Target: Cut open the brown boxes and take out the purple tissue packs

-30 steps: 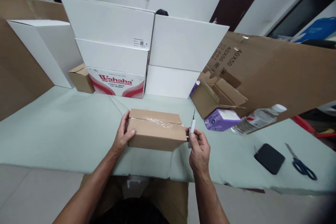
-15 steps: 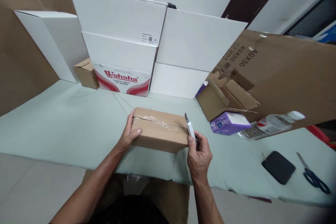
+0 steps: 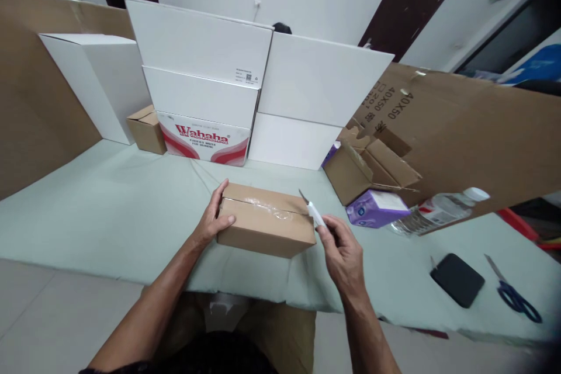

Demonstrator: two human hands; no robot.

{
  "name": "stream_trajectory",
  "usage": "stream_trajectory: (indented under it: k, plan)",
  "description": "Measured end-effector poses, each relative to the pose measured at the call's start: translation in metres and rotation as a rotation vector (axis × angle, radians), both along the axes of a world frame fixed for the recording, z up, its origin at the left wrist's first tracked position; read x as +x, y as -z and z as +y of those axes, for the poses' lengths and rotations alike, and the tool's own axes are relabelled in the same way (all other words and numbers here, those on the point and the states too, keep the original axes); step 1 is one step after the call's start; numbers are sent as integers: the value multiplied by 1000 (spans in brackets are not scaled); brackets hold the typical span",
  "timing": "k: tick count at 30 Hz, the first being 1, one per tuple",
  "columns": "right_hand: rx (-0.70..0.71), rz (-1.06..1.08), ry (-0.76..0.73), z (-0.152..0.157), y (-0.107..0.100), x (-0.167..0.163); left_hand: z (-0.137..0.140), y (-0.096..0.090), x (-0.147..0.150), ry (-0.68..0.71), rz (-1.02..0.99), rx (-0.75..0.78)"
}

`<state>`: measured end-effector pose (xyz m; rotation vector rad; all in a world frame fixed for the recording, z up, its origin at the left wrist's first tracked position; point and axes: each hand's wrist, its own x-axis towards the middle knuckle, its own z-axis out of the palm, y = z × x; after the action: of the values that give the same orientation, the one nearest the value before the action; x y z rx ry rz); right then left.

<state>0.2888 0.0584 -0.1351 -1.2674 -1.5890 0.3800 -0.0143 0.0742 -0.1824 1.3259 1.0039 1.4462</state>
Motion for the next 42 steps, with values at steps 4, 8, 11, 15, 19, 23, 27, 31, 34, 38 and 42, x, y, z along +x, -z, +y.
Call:
stream_trajectory:
  k: [4, 8, 11, 15, 19, 23, 27, 31, 34, 38, 42]
  plan:
    - [-23, -51, 4, 5, -21, 14, 2, 5, 1, 10, -45, 3]
    - [-29, -177, -152, 9, -58, 12, 3, 10, 3, -3, -60, 19]
    - [-44, -407, -378, 16, -80, -2, 2, 11, 4, -19, -62, 32]
    - [-70, -713, -468, 28, -96, -29, 2, 13, 6, -7, -103, 53]
    - [-170, -1067, -465, 31, -111, -60, 5, 15, 6, 20, -132, 85]
    - [-234, -1355, -422, 32, -124, -87, 9, 16, 3, 46, -123, 103]
    - [-169, -1458, -434, 37, -124, -101, 11, 17, 2, 29, -108, 121]
    - [-107, -1493, -464, 43, -121, -110, 13, 21, 2, 0, -77, 138]
    - [-79, -1512, -492, 46, -120, -116, 15, 23, 1, -17, -51, 150]
    - [-85, -1548, -511, 47, -122, -120, 15, 23, 2, -32, -25, 159]
    - [-141, -1588, -477, 42, -126, -116, 12, 21, 1, -32, 4, 158]
